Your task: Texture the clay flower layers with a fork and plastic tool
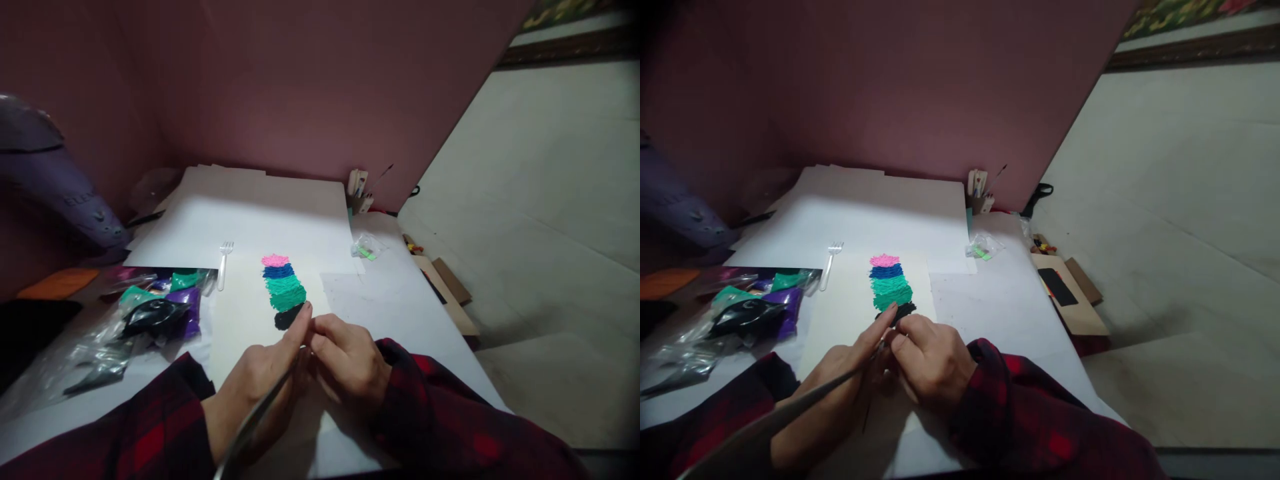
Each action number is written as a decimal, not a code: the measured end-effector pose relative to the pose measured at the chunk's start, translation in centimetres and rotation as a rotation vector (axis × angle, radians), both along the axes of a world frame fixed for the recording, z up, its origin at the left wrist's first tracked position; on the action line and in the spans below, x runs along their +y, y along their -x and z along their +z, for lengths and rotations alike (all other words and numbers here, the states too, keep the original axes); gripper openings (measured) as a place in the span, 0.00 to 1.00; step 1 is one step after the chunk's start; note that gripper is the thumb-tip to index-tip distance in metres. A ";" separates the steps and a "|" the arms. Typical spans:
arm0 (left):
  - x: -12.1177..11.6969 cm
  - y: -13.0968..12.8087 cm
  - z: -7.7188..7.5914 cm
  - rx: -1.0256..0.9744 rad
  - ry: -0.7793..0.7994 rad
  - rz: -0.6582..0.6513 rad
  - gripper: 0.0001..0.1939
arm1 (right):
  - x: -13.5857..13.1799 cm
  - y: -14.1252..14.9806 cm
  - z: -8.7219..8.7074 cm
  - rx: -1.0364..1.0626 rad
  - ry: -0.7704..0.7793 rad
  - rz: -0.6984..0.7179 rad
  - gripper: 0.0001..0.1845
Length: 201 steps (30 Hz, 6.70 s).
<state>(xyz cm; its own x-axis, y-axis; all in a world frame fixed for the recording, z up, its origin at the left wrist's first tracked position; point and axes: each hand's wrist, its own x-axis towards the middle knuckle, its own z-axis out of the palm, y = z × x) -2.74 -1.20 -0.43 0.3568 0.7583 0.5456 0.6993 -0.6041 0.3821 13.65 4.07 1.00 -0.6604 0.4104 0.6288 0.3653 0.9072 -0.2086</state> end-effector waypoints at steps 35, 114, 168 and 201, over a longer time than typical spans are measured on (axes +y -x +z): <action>-0.3 -0.9 0.8 0.665 -0.111 -0.211 0.15 | 1.0 0.1 1.7 0.273 0.671 -0.088 0.08; 0.3 -1.6 0.3 0.696 -0.093 -0.186 0.09 | 2.4 2.1 0.3 0.209 0.785 -0.293 0.12; 0.4 -1.6 0.4 0.726 -0.037 -0.229 0.13 | 8.2 -4.5 2.7 -0.469 0.348 -0.992 0.10; 0.1 -0.8 1.3 0.611 0.070 -0.257 0.06 | 10.7 15.5 4.3 -0.831 -0.225 0.028 0.11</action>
